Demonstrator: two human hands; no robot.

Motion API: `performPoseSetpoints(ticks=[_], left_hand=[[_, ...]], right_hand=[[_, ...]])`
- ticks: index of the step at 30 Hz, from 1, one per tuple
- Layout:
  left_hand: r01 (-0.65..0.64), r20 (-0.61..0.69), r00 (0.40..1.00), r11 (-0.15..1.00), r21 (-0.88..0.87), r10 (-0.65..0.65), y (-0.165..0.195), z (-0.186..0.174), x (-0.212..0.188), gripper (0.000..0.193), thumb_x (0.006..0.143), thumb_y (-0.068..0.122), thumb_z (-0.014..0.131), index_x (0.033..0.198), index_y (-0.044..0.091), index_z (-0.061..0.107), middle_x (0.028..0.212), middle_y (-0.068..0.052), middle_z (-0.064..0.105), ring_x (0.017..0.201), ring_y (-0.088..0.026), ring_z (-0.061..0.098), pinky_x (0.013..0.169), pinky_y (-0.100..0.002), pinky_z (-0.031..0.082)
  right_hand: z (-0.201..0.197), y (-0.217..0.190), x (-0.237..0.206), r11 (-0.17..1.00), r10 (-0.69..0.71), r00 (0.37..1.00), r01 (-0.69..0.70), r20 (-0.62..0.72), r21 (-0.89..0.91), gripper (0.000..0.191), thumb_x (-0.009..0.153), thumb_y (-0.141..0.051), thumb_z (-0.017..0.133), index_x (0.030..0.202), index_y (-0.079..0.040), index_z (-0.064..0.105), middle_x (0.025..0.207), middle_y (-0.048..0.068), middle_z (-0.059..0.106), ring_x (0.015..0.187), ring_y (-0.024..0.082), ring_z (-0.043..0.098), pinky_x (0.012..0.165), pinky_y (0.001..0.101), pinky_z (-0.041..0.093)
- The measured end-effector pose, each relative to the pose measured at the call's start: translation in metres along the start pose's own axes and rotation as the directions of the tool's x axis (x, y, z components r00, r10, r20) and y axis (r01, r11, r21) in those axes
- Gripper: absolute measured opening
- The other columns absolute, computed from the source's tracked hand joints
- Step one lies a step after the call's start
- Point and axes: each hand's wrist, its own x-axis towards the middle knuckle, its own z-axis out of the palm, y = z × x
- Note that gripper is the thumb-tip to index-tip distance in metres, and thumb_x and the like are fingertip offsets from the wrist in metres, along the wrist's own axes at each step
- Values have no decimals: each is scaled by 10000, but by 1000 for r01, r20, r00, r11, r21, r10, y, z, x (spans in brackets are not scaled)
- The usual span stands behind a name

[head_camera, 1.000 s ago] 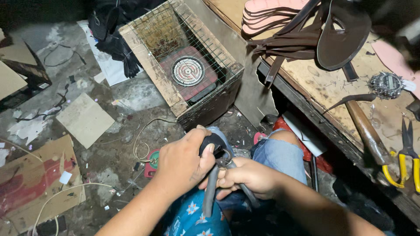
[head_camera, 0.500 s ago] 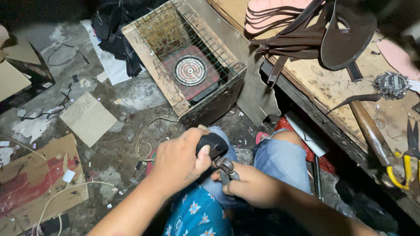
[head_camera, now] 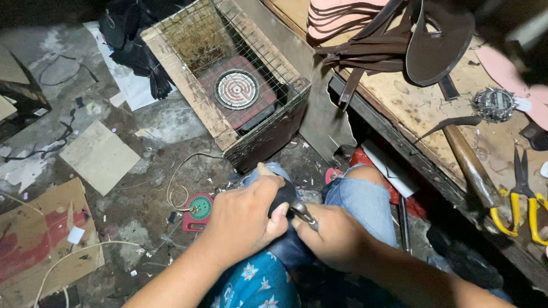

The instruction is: The person sits on the floor and lasts a shoe: they pull the black fabric upper over a wooden shoe last, tuck and press the upper edges around the insole, use pincers to grip and pull the upper tight, and tap it with a hammer to set it in place.

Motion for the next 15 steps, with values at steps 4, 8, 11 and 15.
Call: performPoseSetpoints(ticks=[4,8,11,15], left_hand=[[44,-60,997,999,-6,-45,-11,-1,5,332,832,240,716,1106,69,637,934,-133,730,759,-340,721,654,-439,562],[100,-105,989,994,-38,-104,-19,-6,10,277,894,233,683,1122,80,649,946,-143,753,770,-364,721,678,-450,569],[107,-121,985,988,-110,-120,-21,-6,12,257,921,235,659,1132,89,652,919,-148,749,769,-359,734,704,-450,581],[93,-92,989,971,-220,-116,-23,9,9,260,968,219,621,1187,79,623,1018,-161,754,867,-381,730,741,-456,580]], right_hand=[[39,8,35,962,-272,902,262,-336,-75,175,915,-186,631,829,-39,594,754,198,633,735,420,635,659,493,493],[38,8,42,961,-266,890,217,-370,-169,186,909,-194,657,826,-38,595,769,201,641,752,435,632,662,513,486],[21,6,31,956,-263,905,197,-334,-219,180,891,-203,660,842,-39,604,778,200,656,753,435,641,664,509,495],[12,-3,23,965,-187,927,111,-326,-237,146,894,-193,627,861,-53,600,800,197,681,787,430,667,692,508,512]])
